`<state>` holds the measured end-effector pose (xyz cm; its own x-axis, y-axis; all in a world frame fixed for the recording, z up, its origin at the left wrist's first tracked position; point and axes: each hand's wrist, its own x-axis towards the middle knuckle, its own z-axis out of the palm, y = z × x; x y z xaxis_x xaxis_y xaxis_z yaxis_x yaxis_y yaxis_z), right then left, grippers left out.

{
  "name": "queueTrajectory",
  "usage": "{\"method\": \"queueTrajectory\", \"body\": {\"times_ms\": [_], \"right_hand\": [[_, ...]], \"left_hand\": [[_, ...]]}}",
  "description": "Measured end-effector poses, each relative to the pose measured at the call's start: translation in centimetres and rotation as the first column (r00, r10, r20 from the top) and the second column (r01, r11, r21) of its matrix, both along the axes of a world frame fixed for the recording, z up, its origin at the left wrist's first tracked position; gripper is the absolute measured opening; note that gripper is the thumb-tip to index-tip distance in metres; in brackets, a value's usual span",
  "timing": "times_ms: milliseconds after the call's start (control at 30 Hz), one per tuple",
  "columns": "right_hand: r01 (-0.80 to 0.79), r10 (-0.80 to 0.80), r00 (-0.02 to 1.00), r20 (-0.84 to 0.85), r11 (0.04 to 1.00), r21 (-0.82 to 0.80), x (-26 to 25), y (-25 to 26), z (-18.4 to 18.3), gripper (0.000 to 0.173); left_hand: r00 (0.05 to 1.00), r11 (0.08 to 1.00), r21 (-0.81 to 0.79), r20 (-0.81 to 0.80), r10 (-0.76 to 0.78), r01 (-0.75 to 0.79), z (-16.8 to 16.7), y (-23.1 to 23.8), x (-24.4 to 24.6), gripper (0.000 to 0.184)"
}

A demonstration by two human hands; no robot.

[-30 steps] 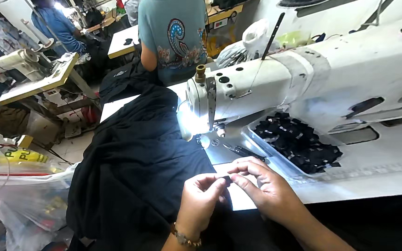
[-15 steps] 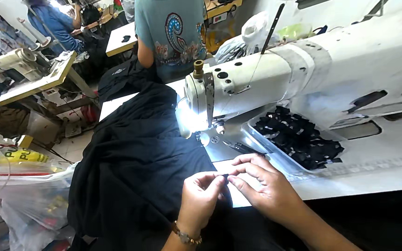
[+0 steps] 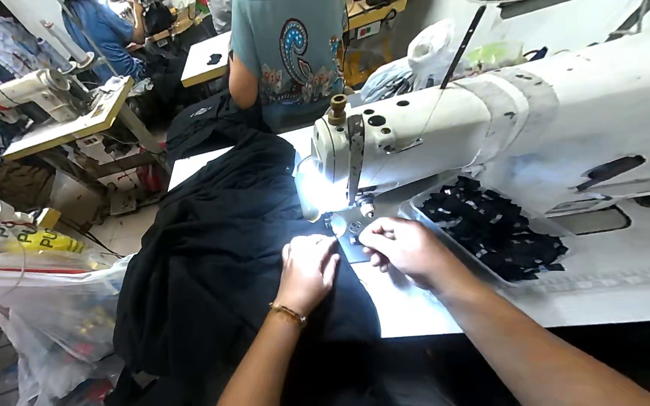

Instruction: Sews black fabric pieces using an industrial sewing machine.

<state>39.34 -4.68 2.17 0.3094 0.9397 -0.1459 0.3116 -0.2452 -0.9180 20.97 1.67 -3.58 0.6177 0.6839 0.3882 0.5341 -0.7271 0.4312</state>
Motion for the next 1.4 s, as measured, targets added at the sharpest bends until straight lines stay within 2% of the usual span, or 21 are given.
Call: {"method": "queueTrajectory", "body": {"times_ms": [67,133,300,400,467,633,733,833,933,1167,1300,1400], "right_hand": [[0.040,-0.065,0.989,-0.136,0.983,-0.178,-0.2,2.9,-0.1,0.014],[0.038,-0.085,0.983,-0.163,0.962,-0.270,-0.6,4.8,-0.9,0.016],[0.005,0.000,1.000,0.017,0.946,-0.323,-1.8,5.9,-2.0,0.021],[0.014,0.023,0.993,0.118,0.954,-0.299,-2.0,6.0,-2.4,0.023],[0.016,0.037,0.981,0.189,0.963,-0.269,-2.1,6.1,-2.9,0.024],[0.011,0.063,0.939,0.339,0.977,-0.212,-2.6,5.7,-2.6,0.026],[0.006,0.060,0.920,0.386,0.986,-0.168,-2.8,5.0,-2.4,0.024],[-0.060,0.024,0.850,0.526,0.997,0.051,-2.9,3.1,-3.5,0.016],[-0.231,-0.009,0.714,0.700,0.941,0.248,-2.4,1.7,-5.7,0.026],[-0.264,0.051,0.561,0.826,0.957,0.120,-2.3,0.8,-5.8,0.029],[-0.254,0.060,0.518,0.854,0.963,0.086,-2.6,0.9,-5.4,0.029],[-0.226,0.055,0.523,0.850,0.971,0.077,-2.8,1.3,-5.4,0.029]], "left_hand": [[0.996,0.999,0.048,-0.092,-0.005,0.009,-0.9,0.3,0.0,0.031],[0.994,0.999,0.050,-0.112,-0.010,0.016,-1.1,0.2,-0.3,0.032],[0.996,0.997,0.063,-0.080,-0.037,0.042,-1.1,0.1,-1.0,0.033],[0.996,0.999,0.028,-0.084,-0.027,0.030,-0.6,0.1,-0.9,0.036],[0.995,1.000,-0.012,-0.102,-0.023,0.022,-0.2,0.1,-0.7,0.045],[0.953,0.998,-0.067,-0.301,-0.023,0.003,0.3,0.1,-0.5,0.053],[0.938,0.999,-0.041,-0.346,-0.011,-0.004,0.2,0.1,-0.7,0.053],[0.937,1.000,0.000,-0.350,0.004,-0.004,0.3,0.1,-0.7,0.052],[0.931,1.000,-0.001,-0.364,0.007,-0.008,0.1,0.0,-0.7,0.054],[0.941,0.998,-0.060,-0.339,-0.012,-0.009,0.1,-0.1,-0.9,0.054],[0.939,0.997,-0.072,-0.343,-0.020,-0.005,0.1,0.2,-0.9,0.054],[0.936,0.995,-0.099,-0.349,-0.043,0.009,0.3,0.9,-0.9,0.054]]}}
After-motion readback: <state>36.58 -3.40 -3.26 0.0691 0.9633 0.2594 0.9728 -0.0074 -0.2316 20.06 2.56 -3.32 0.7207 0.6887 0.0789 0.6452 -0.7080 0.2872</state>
